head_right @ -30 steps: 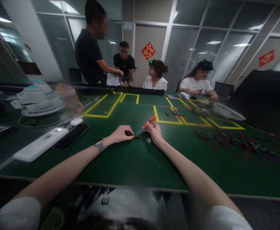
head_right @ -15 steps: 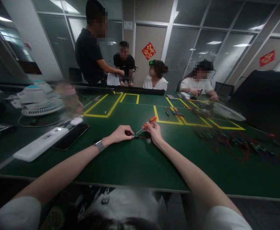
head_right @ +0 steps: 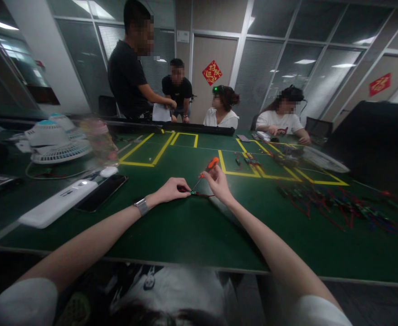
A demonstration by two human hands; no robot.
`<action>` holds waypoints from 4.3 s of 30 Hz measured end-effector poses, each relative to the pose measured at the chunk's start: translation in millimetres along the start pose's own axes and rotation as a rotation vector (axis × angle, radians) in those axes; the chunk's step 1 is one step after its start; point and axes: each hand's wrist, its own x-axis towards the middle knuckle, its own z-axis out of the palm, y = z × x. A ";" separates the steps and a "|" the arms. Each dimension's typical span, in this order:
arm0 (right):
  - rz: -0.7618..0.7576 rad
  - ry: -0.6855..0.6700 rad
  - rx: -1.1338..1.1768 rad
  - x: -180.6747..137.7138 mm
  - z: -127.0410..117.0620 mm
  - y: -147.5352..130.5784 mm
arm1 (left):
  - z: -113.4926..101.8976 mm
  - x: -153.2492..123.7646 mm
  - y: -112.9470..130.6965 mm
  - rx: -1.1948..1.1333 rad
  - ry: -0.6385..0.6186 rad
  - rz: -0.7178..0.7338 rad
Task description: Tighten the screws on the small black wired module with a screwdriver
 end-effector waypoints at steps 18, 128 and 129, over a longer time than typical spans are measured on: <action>-0.229 -0.197 -0.215 6.8 4.6 -46.0 | -0.4 -0.3 2.1 0.031 0.002 0.028; -0.108 -0.069 0.174 20.1 18.7 -35.7 | 2.5 2.4 -1.2 0.024 0.012 0.038; -0.099 -0.071 0.177 20.1 18.7 -35.9 | 2.5 2.3 -0.8 0.028 0.016 0.036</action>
